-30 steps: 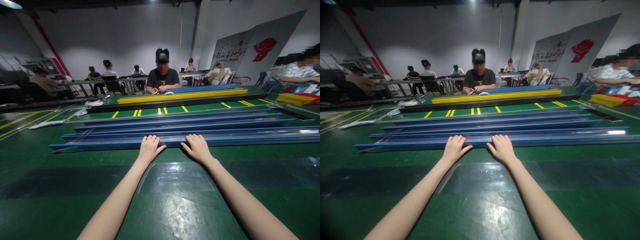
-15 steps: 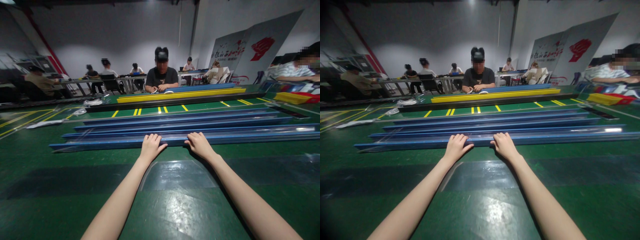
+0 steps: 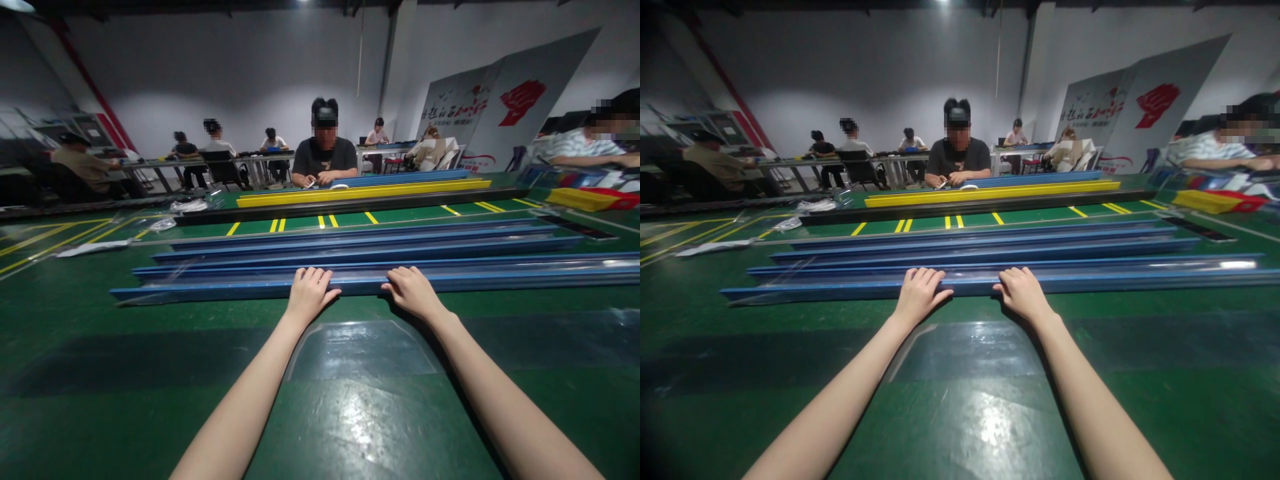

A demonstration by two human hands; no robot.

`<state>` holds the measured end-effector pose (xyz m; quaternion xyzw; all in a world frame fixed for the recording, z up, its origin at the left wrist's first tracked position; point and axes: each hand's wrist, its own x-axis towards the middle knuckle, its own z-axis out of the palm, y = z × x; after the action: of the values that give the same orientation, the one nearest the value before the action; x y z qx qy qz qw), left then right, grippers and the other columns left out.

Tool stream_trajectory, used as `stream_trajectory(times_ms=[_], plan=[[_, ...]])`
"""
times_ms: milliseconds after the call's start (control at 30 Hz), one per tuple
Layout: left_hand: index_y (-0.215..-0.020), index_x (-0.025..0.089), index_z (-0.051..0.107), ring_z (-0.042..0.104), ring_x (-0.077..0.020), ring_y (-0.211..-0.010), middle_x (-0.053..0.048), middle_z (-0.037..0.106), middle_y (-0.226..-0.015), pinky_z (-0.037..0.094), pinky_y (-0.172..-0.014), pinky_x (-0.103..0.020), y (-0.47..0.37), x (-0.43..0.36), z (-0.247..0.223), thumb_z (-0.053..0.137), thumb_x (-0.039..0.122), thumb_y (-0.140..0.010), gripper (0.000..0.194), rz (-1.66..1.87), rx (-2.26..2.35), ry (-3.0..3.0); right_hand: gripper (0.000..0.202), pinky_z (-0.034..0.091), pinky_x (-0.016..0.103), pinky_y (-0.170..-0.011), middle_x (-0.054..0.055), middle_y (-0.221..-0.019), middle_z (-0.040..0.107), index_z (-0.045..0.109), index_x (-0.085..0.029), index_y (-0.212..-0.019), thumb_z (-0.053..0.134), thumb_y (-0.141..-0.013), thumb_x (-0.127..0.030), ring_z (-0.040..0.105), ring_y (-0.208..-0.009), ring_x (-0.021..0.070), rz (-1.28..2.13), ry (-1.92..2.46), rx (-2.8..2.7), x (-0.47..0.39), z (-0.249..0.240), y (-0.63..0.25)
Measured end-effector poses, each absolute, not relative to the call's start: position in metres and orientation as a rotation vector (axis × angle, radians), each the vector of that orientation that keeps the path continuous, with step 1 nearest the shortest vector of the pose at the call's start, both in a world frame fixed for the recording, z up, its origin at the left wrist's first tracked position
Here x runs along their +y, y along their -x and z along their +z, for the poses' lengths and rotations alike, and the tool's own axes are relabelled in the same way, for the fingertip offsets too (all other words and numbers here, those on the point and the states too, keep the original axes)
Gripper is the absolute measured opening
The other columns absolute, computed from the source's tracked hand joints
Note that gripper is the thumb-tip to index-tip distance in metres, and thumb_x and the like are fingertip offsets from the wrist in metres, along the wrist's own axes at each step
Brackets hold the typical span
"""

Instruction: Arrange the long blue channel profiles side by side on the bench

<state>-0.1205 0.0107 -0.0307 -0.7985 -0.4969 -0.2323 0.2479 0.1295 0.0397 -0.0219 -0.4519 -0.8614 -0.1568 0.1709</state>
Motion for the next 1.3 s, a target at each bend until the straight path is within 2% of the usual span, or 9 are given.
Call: stream_trajectory(times_ms=[400, 533, 733, 967, 1300], plan=[[-0.101, 0.016, 0.055, 0.052, -0.0229, -0.09, -0.008, 0.062, -0.096, 0.032, -0.076, -0.034, 0.118, 0.01, -0.028, 0.052, 0.048, -0.079, 0.039, -0.568, -1.392, 2.212, 0.026, 0.026, 0.03, -0.067, 0.007, -0.072, 0.059, 0.053, -0.018, -0.07, 0.038, -0.085, -0.033, 0.048, -0.071, 0.0193, -0.52, 1.378, -2.405, 0.04, -0.023, -0.155], [-0.094, 0.016, 0.056, 0.052, -0.0221, -0.088, -0.008, 0.063, -0.093, 0.031, -0.074, -0.034, 0.119, 0.01, -0.028, 0.05, 0.048, -0.08, 0.035, -0.558, -1.384, 2.231, 0.026, 0.026, 0.031, -0.069, 0.007, -0.077, 0.062, 0.055, -0.018, -0.076, 0.037, -0.085, -0.034, 0.049, -0.076, 0.0198, -0.446, 1.376, -2.405, 0.04, -0.024, -0.152], [-0.088, 0.016, 0.056, 0.053, -0.0206, -0.084, -0.006, 0.064, -0.089, 0.031, -0.073, -0.033, 0.119, 0.012, -0.031, 0.047, 0.047, -0.083, 0.033, -0.562, -1.358, 2.245, 0.022, 0.028, 0.031, -0.075, 0.006, -0.088, 0.065, 0.058, -0.018, -0.091, 0.038, -0.084, -0.026, 0.052, -0.085, 0.0194, -0.265, 1.281, -2.454, 0.04, -0.017, -0.145], [-0.086, 0.017, 0.056, 0.054, -0.0199, -0.083, -0.006, 0.064, -0.089, 0.031, -0.072, -0.032, 0.12, 0.011, -0.031, 0.047, 0.046, -0.082, 0.031, -0.579, -1.36, 2.255, 0.023, 0.031, 0.03, -0.079, 0.006, -0.092, 0.066, 0.059, -0.018, -0.088, 0.041, -0.084, -0.032, 0.056, -0.087, 0.0183, -0.165, 1.199, -2.394, 0.038, -0.009, -0.132], [-0.085, 0.017, 0.056, 0.053, -0.02, -0.082, -0.006, 0.064, -0.088, 0.03, -0.068, -0.031, 0.119, 0.011, -0.03, 0.047, 0.048, -0.082, 0.032, -0.57, -1.386, 2.247, 0.024, 0.034, 0.029, -0.077, 0.008, -0.089, 0.065, 0.058, -0.017, -0.09, 0.04, -0.085, -0.032, 0.056, -0.084, 0.0192, -0.22, 1.211, -2.45, 0.037, -0.019, -0.121]])
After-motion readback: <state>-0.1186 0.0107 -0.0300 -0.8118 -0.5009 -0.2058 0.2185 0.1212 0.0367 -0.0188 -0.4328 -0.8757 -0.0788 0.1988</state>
